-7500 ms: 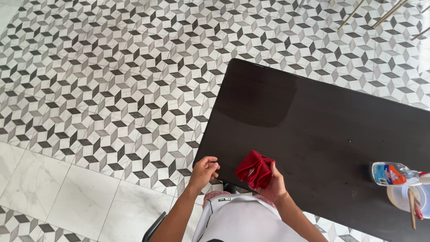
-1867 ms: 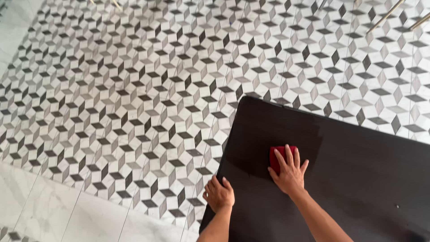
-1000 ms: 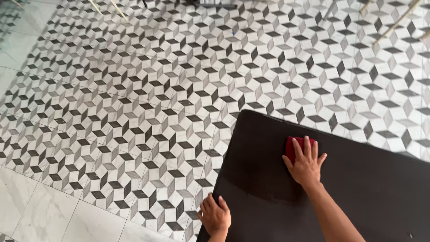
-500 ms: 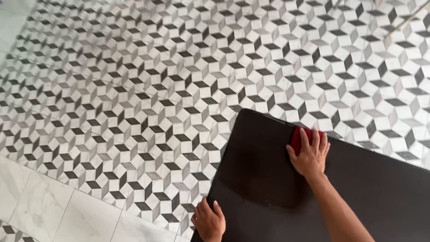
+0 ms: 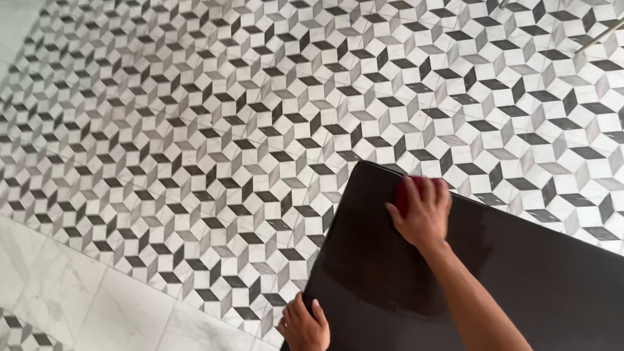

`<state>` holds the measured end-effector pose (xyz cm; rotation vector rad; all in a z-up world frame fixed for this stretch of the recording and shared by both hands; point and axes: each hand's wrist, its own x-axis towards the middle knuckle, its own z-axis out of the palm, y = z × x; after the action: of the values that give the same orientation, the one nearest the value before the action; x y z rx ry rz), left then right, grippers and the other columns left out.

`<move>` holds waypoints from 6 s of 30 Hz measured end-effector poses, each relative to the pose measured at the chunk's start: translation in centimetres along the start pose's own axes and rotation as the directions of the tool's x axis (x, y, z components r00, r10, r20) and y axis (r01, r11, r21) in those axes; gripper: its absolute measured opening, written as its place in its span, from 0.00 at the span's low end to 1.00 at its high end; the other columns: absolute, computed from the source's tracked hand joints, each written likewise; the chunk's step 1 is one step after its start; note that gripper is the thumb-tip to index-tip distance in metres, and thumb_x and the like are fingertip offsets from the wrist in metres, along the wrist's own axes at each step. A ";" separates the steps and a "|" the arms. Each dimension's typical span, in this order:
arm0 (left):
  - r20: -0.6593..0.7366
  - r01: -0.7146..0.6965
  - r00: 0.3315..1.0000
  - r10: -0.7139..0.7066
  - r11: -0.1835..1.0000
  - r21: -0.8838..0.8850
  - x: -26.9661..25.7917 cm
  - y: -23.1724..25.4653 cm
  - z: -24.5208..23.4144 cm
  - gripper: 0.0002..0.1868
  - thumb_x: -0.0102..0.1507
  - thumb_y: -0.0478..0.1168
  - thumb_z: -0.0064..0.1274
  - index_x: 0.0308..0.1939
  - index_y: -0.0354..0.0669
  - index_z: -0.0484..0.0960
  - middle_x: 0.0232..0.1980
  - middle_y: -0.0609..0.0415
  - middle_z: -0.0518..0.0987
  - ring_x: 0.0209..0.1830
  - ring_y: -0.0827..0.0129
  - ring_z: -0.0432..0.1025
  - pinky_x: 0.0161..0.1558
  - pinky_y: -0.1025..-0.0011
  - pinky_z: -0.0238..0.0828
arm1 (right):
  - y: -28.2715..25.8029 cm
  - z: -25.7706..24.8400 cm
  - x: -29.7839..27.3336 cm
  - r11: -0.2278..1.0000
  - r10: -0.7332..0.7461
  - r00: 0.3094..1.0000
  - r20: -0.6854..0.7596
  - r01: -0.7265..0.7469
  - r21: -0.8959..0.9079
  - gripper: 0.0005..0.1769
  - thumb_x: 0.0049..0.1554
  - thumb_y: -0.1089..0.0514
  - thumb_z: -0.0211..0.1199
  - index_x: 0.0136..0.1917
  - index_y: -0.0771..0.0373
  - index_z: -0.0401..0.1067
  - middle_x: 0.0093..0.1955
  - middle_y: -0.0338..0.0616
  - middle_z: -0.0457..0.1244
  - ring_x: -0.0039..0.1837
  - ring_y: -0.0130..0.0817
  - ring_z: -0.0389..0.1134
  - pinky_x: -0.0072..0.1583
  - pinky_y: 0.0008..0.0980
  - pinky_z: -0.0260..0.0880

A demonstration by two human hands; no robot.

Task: The person scrubs a dark tabletop with a brush and cleaning solution, then wipes the surface with a red cloth. They spray cleaner onto the cloth and continue wiping the table, leaving it visibly cleaner.

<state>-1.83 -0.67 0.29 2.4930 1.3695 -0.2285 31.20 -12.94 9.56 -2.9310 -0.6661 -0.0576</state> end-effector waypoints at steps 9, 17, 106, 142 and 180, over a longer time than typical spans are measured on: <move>0.022 0.006 1.000 -0.006 1.000 -0.014 -0.6 -0.8 -0.2 0.27 0.66 0.57 0.42 0.64 0.48 0.69 0.57 0.54 0.76 0.61 0.60 0.69 0.64 0.50 0.59 | -8.2 2.4 3.7 0.980 -0.185 0.980 0.072 0.179 0.081 0.42 0.56 0.33 0.60 0.78 0.48 0.56 0.79 0.52 0.47 0.80 0.63 0.40 0.76 0.65 0.39; 0.074 0.052 0.996 -0.053 0.999 0.009 0.8 -0.7 0.4 0.28 0.66 0.58 0.39 0.65 0.50 0.69 0.58 0.57 0.76 0.63 0.61 0.68 0.65 0.48 0.58 | -2.2 1.7 1.9 0.991 -0.120 0.992 0.027 0.118 0.063 0.41 0.54 0.33 0.61 0.77 0.44 0.57 0.79 0.49 0.47 0.80 0.58 0.41 0.74 0.71 0.39; 0.148 0.007 0.989 -0.003 1.000 -0.024 2.1 5.6 -2.7 0.26 0.69 0.58 0.35 0.65 0.50 0.66 0.60 0.58 0.73 0.63 0.63 0.65 0.65 0.52 0.58 | -12.6 4.5 -3.9 0.996 -0.090 0.955 0.281 0.082 0.043 0.43 0.59 0.38 0.58 0.81 0.49 0.45 0.82 0.57 0.37 0.81 0.71 0.31 0.76 0.67 0.39; 0.420 0.777 0.365 0.831 -0.023 -0.629 -5.3 -2.9 0.1 0.38 0.69 0.56 0.46 0.77 0.44 0.54 0.72 0.48 0.67 0.74 0.60 0.64 0.72 0.59 0.62 | -7.9 -0.2 -29.4 0.675 -0.381 0.916 0.127 0.182 0.715 0.48 0.45 0.60 0.77 0.75 0.52 0.61 0.82 0.54 0.47 0.83 0.60 0.41 0.73 0.56 0.48; -0.228 -0.446 0.882 0.412 0.575 -0.686 -22.3 12.0 -6.2 0.07 0.60 0.32 0.58 0.42 0.41 0.85 0.44 0.53 0.85 0.38 0.62 0.83 0.38 0.70 0.81 | 23.5 4.4 -38.5 -0.319 -0.178 0.793 0.582 -0.606 0.728 0.43 0.46 0.66 0.69 0.73 0.60 0.58 0.67 0.51 0.63 0.70 0.42 0.64 0.69 0.45 0.62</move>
<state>-3.65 -22.55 14.27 2.0222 0.6025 0.4141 6.69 -49.76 -0.30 -1.1136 0.1065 0.9182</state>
